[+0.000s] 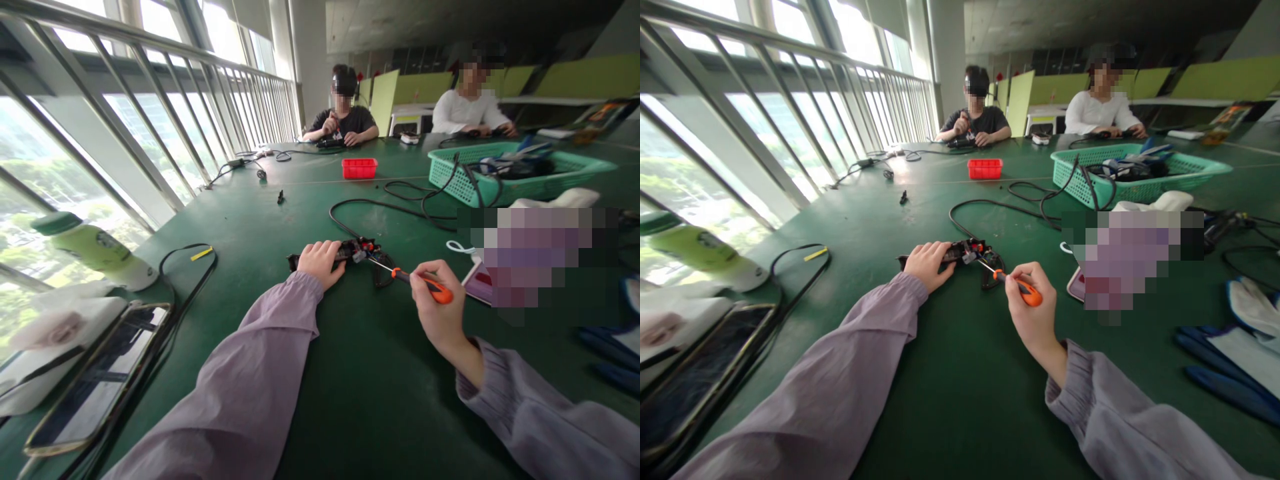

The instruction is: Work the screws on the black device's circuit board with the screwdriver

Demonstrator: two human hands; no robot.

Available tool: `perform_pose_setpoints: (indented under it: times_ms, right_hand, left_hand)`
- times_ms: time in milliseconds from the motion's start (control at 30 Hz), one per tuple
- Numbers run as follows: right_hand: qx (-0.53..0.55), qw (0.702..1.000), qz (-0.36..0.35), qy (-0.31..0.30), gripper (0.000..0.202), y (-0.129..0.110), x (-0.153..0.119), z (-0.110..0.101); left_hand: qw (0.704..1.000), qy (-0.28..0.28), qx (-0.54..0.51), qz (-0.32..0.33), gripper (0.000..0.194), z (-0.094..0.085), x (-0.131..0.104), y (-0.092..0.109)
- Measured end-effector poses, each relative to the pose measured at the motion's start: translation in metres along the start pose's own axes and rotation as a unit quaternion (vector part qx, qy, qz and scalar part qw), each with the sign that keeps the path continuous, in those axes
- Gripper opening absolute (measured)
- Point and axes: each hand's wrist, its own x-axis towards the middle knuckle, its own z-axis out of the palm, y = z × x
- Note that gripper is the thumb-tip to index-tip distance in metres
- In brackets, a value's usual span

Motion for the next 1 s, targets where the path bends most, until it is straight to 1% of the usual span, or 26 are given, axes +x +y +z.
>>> perform_pose_setpoints:
  times_ms: [167,267,333,400,500,533,567,600,700,767,800,933,1000]
  right_hand:
    - [0.006,1.000,-0.004,-0.011,0.012,0.0000,0.0010,0.0012]
    - [0.038,0.998,-0.040,0.002,0.035,0.0003,0.0039,0.0027]
    - [0.047,0.997,-0.062,0.019,0.043,0.0008,0.0057,0.0031]
    - [0.045,0.997,-0.052,0.018,0.039,0.0012,0.0060,0.0027]
    - [0.021,1.000,0.012,-0.010,0.015,0.0014,0.0034,0.0014]
    - [0.011,0.999,0.029,-0.015,0.011,0.0015,0.0026,0.0012]
    - [0.006,0.999,0.033,-0.012,0.010,0.0016,0.0020,0.0013]
    - [0.009,1.000,0.024,-0.002,0.014,0.0018,0.0019,0.0016]
    - [0.039,0.998,-0.040,0.034,0.039,0.0020,0.0037,0.0030]
    - [0.046,0.997,-0.058,0.037,0.044,0.0011,0.0047,0.0032]
    - [0.043,0.997,-0.052,0.028,0.042,0.0003,0.0047,0.0030]
    - [-0.009,1.000,-0.002,-0.008,0.017,-0.0032,0.0027,0.0018]
    - [-0.015,1.000,-0.012,-0.001,0.018,-0.0033,0.0028,0.0018]
  left_hand:
    - [1.000,-0.003,0.000,-0.003,0.039,-0.0008,0.0002,0.0003]
    - [1.000,-0.004,-0.004,-0.003,0.039,-0.0017,0.0000,0.0007]
    - [1.000,-0.005,-0.003,-0.002,0.038,-0.0022,-0.0002,0.0009]
    - [1.000,-0.006,-0.001,-0.002,0.039,-0.0025,-0.0003,0.0010]
    - [1.000,-0.005,0.003,-0.002,0.039,-0.0023,-0.0003,0.0009]
    - [1.000,-0.005,0.004,-0.003,0.039,-0.0022,-0.0003,0.0008]
    - [1.000,-0.005,0.004,-0.003,0.039,-0.0021,-0.0003,0.0008]
    - [1.000,-0.005,0.003,-0.003,0.039,-0.0021,-0.0003,0.0007]
    - [1.000,-0.005,0.001,-0.003,0.039,-0.0023,-0.0003,0.0007]
    - [1.000,-0.004,0.001,-0.002,0.039,-0.0024,-0.0004,0.0008]
    - [1.000,-0.004,0.001,-0.002,0.039,-0.0023,-0.0004,0.0008]
    - [1.000,-0.005,-0.002,-0.003,0.039,-0.0015,-0.0002,0.0006]
    - [1.000,-0.005,-0.004,-0.002,0.039,-0.0011,-0.0001,0.0004]
